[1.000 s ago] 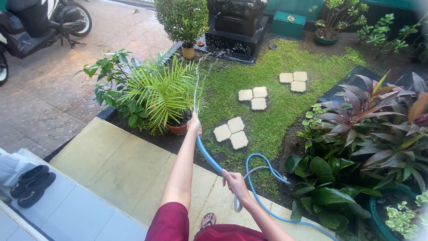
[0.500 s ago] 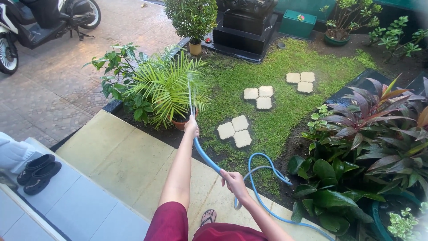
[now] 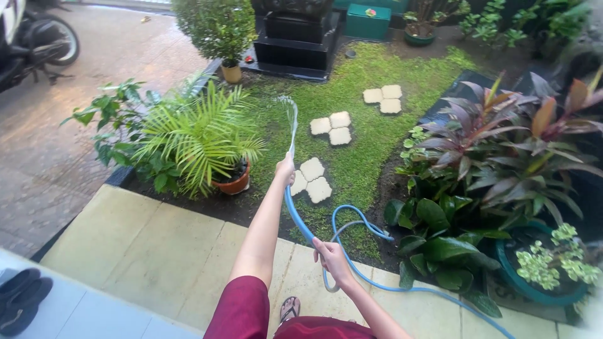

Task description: Watering garden plants with a hose and then coiling the hose onto a wall-mounted reel for storage.

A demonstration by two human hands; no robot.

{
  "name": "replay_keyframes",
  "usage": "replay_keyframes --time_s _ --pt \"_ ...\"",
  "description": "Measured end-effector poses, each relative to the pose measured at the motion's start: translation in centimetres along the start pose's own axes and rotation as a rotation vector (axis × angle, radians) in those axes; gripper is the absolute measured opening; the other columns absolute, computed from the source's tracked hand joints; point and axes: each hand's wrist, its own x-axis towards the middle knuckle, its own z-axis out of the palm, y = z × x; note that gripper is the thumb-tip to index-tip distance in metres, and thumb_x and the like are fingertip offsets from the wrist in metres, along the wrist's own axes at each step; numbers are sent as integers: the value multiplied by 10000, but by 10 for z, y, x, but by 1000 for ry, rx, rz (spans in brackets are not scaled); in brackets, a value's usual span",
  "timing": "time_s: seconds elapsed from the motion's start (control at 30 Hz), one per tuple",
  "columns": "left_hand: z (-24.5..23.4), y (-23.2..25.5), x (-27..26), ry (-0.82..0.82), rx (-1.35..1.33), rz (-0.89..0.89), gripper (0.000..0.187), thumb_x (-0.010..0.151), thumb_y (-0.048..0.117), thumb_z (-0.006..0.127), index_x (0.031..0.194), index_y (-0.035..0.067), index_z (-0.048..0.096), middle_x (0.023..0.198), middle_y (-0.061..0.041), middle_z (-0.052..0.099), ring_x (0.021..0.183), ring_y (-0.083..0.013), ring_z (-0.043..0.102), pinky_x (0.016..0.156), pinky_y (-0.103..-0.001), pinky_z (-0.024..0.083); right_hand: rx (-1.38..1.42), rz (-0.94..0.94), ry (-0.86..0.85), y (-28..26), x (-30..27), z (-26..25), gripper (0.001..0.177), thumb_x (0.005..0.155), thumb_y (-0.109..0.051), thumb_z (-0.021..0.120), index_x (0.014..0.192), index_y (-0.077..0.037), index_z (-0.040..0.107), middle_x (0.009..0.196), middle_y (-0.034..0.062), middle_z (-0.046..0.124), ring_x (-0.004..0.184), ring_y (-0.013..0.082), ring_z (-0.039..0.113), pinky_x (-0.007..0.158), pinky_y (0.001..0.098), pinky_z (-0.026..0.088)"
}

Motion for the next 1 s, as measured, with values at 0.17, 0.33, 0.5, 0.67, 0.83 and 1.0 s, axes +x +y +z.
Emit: replay_keyframes --time_s 0.17,0.33,0.5,0.67,0.83,1.0 --pt "53 7 -40 -109 186 72 602 973 639 424 732 106 569 624 -53 565 451 -176 492 420 -323 410 60 -1 118 9 -3 -22 582 1011 -422 592 576 -36 595 427 -49 277 372 67 207 402 239 143" --pt "107 -2 -69 -229 271 175 591 934 646 442 737 103 567 611 -76 538 464 -176 494 412 -312 387 109 -2 213 15 -13 -41 589 1016 -422 580 574 -32 592 421 -40 265 361 68 180 400 243 131" --pt "140 -2 -115 -292 578 230 649 894 623 376 861 55 687 710 -110 686 629 -288 676 690 -398 567 112 11 315 28 -19 -60 599 1007 -454 577 571 -43 575 425 -39 256 363 65 195 394 244 126" --pt "177 -17 -122 -366 604 223 664 939 652 382 798 63 654 673 -99 645 572 -270 626 596 -404 537 134 -27 377 28 -30 -71 597 1013 -443 579 565 -48 585 404 -31 288 350 75 198 387 247 142" --pt "200 -29 -120 -391 592 228 686 949 647 392 928 35 703 760 -112 677 645 -275 655 586 -415 552 135 -43 417 27 -37 -78 591 1012 -432 579 567 -42 592 406 -33 271 356 72 196 396 242 145" --pt "202 -18 -146 -390 564 262 721 954 645 348 947 4 680 787 -140 677 623 -306 654 578 -436 533 162 -9 472 25 -37 -84 599 990 -472 602 577 -38 612 425 -41 295 367 68 205 395 245 137"
